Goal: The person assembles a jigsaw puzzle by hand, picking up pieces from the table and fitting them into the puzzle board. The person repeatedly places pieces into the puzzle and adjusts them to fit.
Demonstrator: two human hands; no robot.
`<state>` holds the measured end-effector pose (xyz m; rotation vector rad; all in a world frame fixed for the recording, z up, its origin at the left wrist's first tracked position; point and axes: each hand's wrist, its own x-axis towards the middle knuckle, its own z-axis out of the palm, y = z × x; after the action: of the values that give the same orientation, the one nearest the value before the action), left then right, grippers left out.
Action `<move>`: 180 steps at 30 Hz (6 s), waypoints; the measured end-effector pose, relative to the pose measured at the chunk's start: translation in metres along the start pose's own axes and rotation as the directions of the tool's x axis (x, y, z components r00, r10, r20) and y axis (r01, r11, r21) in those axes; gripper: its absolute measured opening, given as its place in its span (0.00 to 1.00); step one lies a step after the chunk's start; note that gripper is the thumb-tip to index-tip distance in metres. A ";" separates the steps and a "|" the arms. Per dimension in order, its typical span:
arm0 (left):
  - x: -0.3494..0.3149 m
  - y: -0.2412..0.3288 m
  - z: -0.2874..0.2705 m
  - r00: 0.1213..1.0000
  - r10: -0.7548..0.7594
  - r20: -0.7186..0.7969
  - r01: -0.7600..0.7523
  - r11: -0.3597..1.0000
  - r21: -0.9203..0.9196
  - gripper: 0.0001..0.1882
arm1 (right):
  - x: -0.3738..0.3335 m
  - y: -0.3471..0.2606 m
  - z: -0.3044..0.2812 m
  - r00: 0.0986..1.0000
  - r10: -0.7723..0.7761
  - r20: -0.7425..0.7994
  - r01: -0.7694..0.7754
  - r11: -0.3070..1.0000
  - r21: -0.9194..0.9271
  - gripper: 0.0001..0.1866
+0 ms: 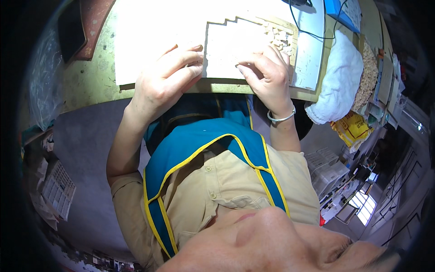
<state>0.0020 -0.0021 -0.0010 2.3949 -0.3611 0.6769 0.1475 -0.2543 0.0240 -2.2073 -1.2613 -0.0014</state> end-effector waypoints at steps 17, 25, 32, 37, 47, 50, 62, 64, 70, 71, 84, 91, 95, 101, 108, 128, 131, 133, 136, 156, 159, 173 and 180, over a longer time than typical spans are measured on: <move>0.003 0.005 -0.002 1.000 -0.024 0.015 0.024 1.000 -0.008 0.08 | 0.013 0.031 -0.032 0.967 -0.004 -0.253 -0.049 0.978 -0.204 0.13; 0.005 0.007 -0.002 0.999 -0.035 0.012 0.035 0.999 0.009 0.08 | 0.022 0.076 -0.083 0.859 0.191 -0.476 -0.268 0.958 -0.098 0.12; 0.007 0.006 -0.002 0.999 -0.034 0.012 0.033 0.999 0.004 0.08 | 0.014 0.056 -0.051 0.960 0.173 -0.222 -0.204 0.971 -0.126 0.09; 0.002 0.005 -0.002 0.999 -0.047 0.019 0.046 0.999 0.014 0.09 | 0.019 0.069 -0.046 0.973 0.190 -0.131 -0.205 0.972 -0.112 0.06; 0.001 0.004 -0.003 0.999 -0.038 0.033 0.038 0.999 -0.005 0.09 | 0.042 0.013 -0.017 0.994 -0.047 -0.095 0.037 0.994 -0.103 0.07; 0.002 0.003 -0.004 0.999 -0.031 0.013 0.031 0.999 -0.034 0.09 | 0.049 0.004 0.013 0.992 -0.115 -0.044 0.103 0.972 -0.210 0.06; 0.000 0.001 -0.003 1.000 -0.023 0.008 0.024 0.999 -0.025 0.09 | 0.065 0.009 0.029 0.982 -0.120 -0.149 0.103 0.988 -0.115 0.05; 0.000 0.001 -0.002 1.000 -0.024 0.009 0.024 0.999 -0.024 0.09 | 0.065 0.009 0.030 0.985 -0.107 -0.139 0.090 0.989 -0.118 0.05; -0.004 -0.001 0.000 1.000 -0.020 0.007 0.020 1.000 -0.014 0.10 | 0.062 0.014 0.036 0.991 -0.067 -0.117 0.054 0.992 -0.115 0.07; -0.004 -0.001 0.000 1.000 -0.019 0.006 0.019 1.000 -0.010 0.10 | 0.063 0.012 0.035 0.991 -0.061 -0.117 0.049 0.993 -0.109 0.06; -0.003 0.001 -0.001 0.999 -0.030 0.016 0.030 1.000 -0.006 0.10 | 0.068 0.010 0.031 0.989 -0.082 -0.125 0.080 0.997 -0.020 0.08; -0.005 -0.002 0.001 1.000 -0.020 0.013 0.020 1.000 -0.001 0.10 | 0.068 0.010 0.030 0.991 -0.065 -0.113 0.061 0.998 -0.033 0.11; -0.004 -0.001 0.000 0.999 -0.032 0.017 0.033 0.999 -0.007 0.10 | 0.069 0.013 0.032 0.989 -0.067 -0.132 0.066 0.998 -0.012 0.10; -0.004 -0.001 0.000 0.999 -0.038 0.021 0.038 0.999 -0.008 0.09 | 0.071 0.010 0.031 0.992 -0.046 -0.116 0.040 0.998 -0.049 0.06; -0.002 0.001 -0.002 0.999 -0.038 0.021 0.038 0.999 -0.009 0.09 | 0.074 0.012 0.035 0.983 -0.090 -0.159 0.084 0.996 -0.043 0.04; 0.004 0.006 -0.003 0.997 -0.062 0.045 0.061 0.998 0.009 0.08 | 0.011 0.039 -0.030 0.980 0.081 -0.184 -0.144 0.921 -0.361 0.12; 0.004 0.006 -0.003 0.997 -0.058 0.042 0.058 0.998 0.011 0.08 | 0.013 0.039 -0.029 0.975 0.058 -0.216 -0.115 0.958 -0.261 0.10; 0.001 0.004 -0.002 0.998 -0.052 0.035 0.052 0.999 0.004 0.09 | 0.018 0.028 -0.023 0.976 0.042 -0.215 -0.074 0.987 -0.139 0.09; 0.002 0.004 -0.004 0.999 -0.036 0.027 0.036 0.999 0.000 0.09 | 0.027 0.010 0.003 0.989 -0.056 -0.139 0.036 0.990 -0.137 0.08; 0.004 0.000 0.000 0.997 0.034 -0.067 -0.036 0.999 -0.031 0.10 | 0.065 -0.002 0.051 0.981 -0.120 -0.149 0.123 0.992 0.012 0.07; 0.005 0.001 -0.001 0.997 0.031 -0.071 -0.035 0.998 -0.045 0.09 | 0.066 -0.003 0.053 0.985 -0.074 -0.158 0.077 0.997 0.010 0.06; 0.001 -0.001 0.001 0.998 0.016 -0.060 -0.018 1.000 -0.022 0.07 | 0.068 0.000 0.055 0.987 -0.048 -0.155 0.051 0.999 0.017 0.08; -0.002 -0.001 0.000 1.000 -0.019 -0.009 0.019 0.999 -0.046 0.09 | 0.067 0.000 0.057 0.990 0.022 -0.142 -0.015 0.999 0.048 0.10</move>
<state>0.0008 -0.0010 -0.0023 2.3477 -0.3461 0.6642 0.1688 -0.1738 -0.0043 -2.1381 -1.1511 -0.1187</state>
